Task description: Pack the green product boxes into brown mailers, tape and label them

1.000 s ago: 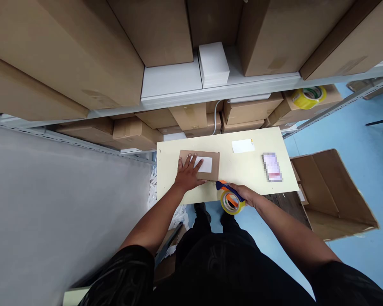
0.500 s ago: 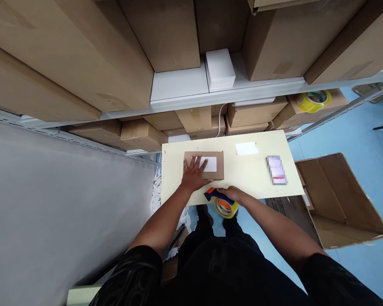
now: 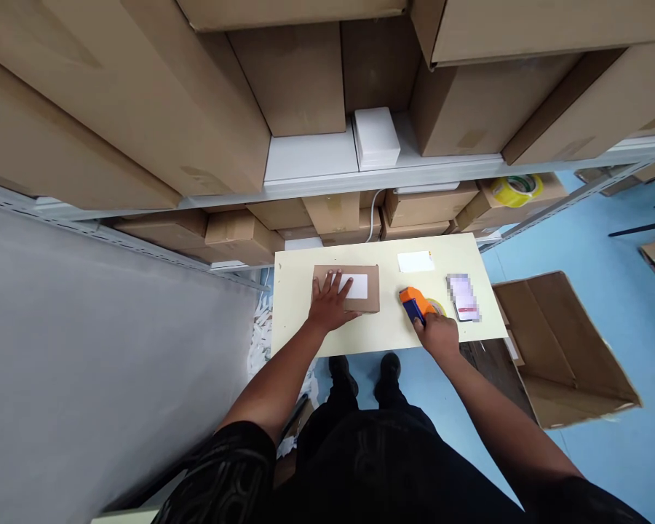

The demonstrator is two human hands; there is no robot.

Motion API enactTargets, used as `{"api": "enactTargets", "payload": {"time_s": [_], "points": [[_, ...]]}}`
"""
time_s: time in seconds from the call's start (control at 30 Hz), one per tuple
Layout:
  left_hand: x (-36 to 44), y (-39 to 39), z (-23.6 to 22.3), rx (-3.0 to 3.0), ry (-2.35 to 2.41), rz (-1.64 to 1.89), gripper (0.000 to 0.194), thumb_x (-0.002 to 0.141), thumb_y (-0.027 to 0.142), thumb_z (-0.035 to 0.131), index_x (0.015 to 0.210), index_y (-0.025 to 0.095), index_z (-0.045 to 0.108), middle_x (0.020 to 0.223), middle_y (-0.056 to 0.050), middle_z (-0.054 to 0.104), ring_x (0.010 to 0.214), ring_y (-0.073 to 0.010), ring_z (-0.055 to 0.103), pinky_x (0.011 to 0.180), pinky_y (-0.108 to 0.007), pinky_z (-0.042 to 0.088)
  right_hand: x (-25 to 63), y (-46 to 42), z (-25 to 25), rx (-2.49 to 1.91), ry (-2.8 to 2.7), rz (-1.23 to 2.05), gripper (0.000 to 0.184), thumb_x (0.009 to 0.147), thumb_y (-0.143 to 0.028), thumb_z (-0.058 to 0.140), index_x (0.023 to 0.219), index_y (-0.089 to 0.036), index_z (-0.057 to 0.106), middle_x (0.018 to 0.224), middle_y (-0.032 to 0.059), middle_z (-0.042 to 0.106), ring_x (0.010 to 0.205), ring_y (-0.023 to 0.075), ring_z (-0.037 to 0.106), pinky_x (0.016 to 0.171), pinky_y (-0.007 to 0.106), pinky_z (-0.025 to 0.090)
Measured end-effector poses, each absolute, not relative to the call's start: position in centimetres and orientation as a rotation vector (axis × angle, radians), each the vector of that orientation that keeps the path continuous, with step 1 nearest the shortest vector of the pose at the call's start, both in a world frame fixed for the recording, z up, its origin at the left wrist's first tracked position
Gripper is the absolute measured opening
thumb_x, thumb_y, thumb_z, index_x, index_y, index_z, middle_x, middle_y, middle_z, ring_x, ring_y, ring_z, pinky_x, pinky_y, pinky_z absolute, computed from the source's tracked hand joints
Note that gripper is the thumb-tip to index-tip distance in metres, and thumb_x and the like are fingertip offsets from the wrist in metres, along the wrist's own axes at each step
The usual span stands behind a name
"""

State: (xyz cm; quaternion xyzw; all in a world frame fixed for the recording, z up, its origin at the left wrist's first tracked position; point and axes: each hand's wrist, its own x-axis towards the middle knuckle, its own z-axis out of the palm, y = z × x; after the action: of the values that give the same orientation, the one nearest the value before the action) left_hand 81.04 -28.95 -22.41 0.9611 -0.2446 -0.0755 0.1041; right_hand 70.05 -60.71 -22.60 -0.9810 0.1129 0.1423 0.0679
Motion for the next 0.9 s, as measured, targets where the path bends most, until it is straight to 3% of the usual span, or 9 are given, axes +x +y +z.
{"api": "enactTargets", "payload": {"time_s": [0.17, 0.33, 0.47, 0.63, 0.8, 0.9], "points": [[81.0, -28.9, -22.8, 2.813, -0.716, -0.215, 0.108, 0.077, 0.076, 0.07, 0.164, 0.024, 0.033, 0.174, -0.016, 0.013, 0.16, -0.043, 0.007, 0.124, -0.065, -0.012, 72.3, -60.0, -25.2, -3.059, 0.349, 0.451, 0.039, 0.1, -0.04, 0.046, 0.103, -0.012, 0.073, 0.099, 0.0229, 0.074, 0.095, 0.0332, 0.067, 0.085, 0.044, 0.043], [81.2, -28.8, -22.9, 2.729, -0.677, -0.203, 0.11, 0.075, 0.073, 0.075, 0.164, 0.023, 0.032, 0.173, -0.016, 0.015, 0.159, -0.0429, 0.009, 0.125, -0.066, -0.009, 71.6, -60.2, -24.7, -3.024, 0.34, 0.34, 0.036, 0.098, -0.037, 0.048, 0.109, -0.012, 0.072, 0.101, 0.0227, 0.072, 0.102, 0.0362, 0.066, 0.093, 0.048, 0.043], [81.0, -27.9, -22.1, 2.576, -0.565, -0.129, 0.093, 0.088, 0.064, 0.066, 0.163, 0.02, 0.031, 0.17, -0.016, 0.026, 0.159, -0.0368, 0.017, 0.129, -0.059, 0.004, 70.2, -59.8, -23.4, -2.896, 0.194, 0.176, 0.042, 0.096, -0.034, 0.049, 0.126, -0.01, 0.066, 0.117, 0.0236, 0.07, 0.116, 0.0386, 0.06, 0.102, 0.051, 0.042], [79.8, -25.5, -21.8, 2.368, -0.107, 0.083, 0.066, 0.099, 0.052, 0.053, 0.154, 0.017, 0.044, 0.164, -0.017, 0.037, 0.157, -0.0314, 0.027, 0.129, -0.05, 0.021, 70.8, -56.9, -22.9, -2.515, 0.135, 0.278, 0.054, 0.096, -0.045, 0.051, 0.138, -0.012, 0.062, 0.137, 0.0186, 0.065, 0.131, 0.0343, 0.056, 0.112, 0.045, 0.043], [78.9, -23.6, -23.5, 2.061, 0.425, -0.243, 0.062, 0.097, 0.056, 0.055, 0.147, 0.019, 0.053, 0.15, -0.018, 0.056, 0.137, -0.0324, 0.056, 0.114, -0.047, 0.044, 74.4, -53.8, -22.8, -2.087, 0.377, 0.478, 0.064, 0.089, -0.051, 0.061, 0.145, -0.02, 0.057, 0.147, 0.0137, 0.06, 0.125, 0.0305, 0.063, 0.108, 0.042, 0.047], [78.4, -23.3, -24.4, 1.944, 0.491, -0.39, 0.057, 0.098, 0.06, 0.05, 0.141, 0.023, 0.058, 0.138, -0.014, 0.067, 0.126, -0.0291, 0.063, 0.106, -0.043, 0.049, 75.6, -52.7, -23.2, -1.873, 0.423, 0.588, 0.061, 0.086, -0.05, 0.062, 0.141, -0.024, 0.06, 0.145, 0.0097, 0.062, 0.128, 0.0281, 0.061, 0.11, 0.041, 0.045]]}}
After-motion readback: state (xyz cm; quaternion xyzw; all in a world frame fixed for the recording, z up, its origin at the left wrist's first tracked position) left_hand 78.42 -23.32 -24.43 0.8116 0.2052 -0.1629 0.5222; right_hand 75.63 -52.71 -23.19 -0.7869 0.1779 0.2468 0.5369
